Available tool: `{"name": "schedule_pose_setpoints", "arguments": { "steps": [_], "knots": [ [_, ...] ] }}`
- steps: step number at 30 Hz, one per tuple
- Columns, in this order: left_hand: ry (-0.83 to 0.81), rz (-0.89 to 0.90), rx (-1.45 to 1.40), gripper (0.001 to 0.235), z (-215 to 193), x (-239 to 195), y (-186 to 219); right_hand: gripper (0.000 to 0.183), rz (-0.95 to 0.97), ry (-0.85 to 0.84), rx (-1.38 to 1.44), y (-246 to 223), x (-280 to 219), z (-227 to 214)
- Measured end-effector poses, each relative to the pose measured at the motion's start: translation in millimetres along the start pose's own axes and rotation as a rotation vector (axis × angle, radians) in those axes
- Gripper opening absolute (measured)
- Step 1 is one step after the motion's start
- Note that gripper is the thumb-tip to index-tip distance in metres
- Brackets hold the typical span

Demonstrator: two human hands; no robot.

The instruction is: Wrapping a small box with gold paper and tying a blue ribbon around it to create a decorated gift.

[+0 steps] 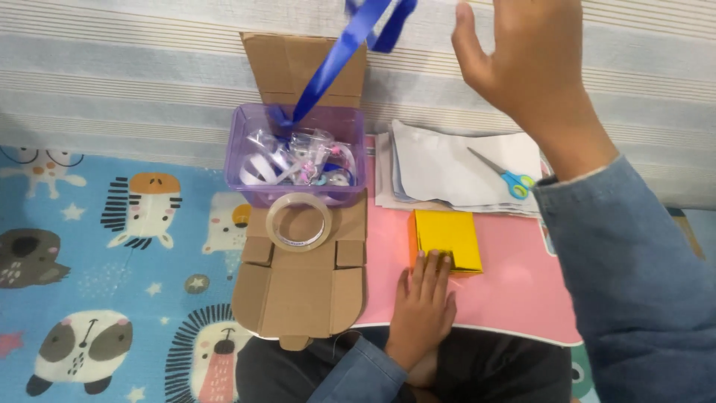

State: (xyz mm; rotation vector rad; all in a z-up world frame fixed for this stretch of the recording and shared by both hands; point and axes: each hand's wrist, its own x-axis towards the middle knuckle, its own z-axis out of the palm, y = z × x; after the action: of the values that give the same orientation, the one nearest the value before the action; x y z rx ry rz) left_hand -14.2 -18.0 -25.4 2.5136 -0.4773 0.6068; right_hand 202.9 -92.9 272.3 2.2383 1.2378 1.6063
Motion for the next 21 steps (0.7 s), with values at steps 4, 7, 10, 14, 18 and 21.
{"name": "schedule_pose_setpoints", "arguments": {
  "steps": [4,7,10,14,18,21],
  "knots": [
    [0.025,0.008,0.002,0.064,4.1,-1.4,-1.2,0.039,0.031,-0.060,0.122,-16.5,-10.4,-45.9],
    [-0.003,0.004,0.030,0.063,5.0,-1.6,-1.4,0.059,0.176,-0.125,0.351,-26.0,-36.8,-72.4],
    [0.054,0.018,0.038,0.063,-2.4,1.7,0.4,0.054,0.229,-0.152,0.444,-34.6,-85.5,-87.8],
    [0.103,0.008,0.002,0.064,-5.0,3.0,2.3,0.034,0.636,-0.283,0.699,-56.6,-163.4,-116.7],
    [0.190,0.043,-0.050,0.052,-4.7,-1.0,2.6,0.022,1.029,-0.457,0.787,-67.4,-245.2,-153.3],
    [0.290,0.146,-0.173,0.042,8.6,-17.5,-11.7,0.035,1.308,-0.562,0.730,-77.6,-285.7,-174.7]
  ]
}}
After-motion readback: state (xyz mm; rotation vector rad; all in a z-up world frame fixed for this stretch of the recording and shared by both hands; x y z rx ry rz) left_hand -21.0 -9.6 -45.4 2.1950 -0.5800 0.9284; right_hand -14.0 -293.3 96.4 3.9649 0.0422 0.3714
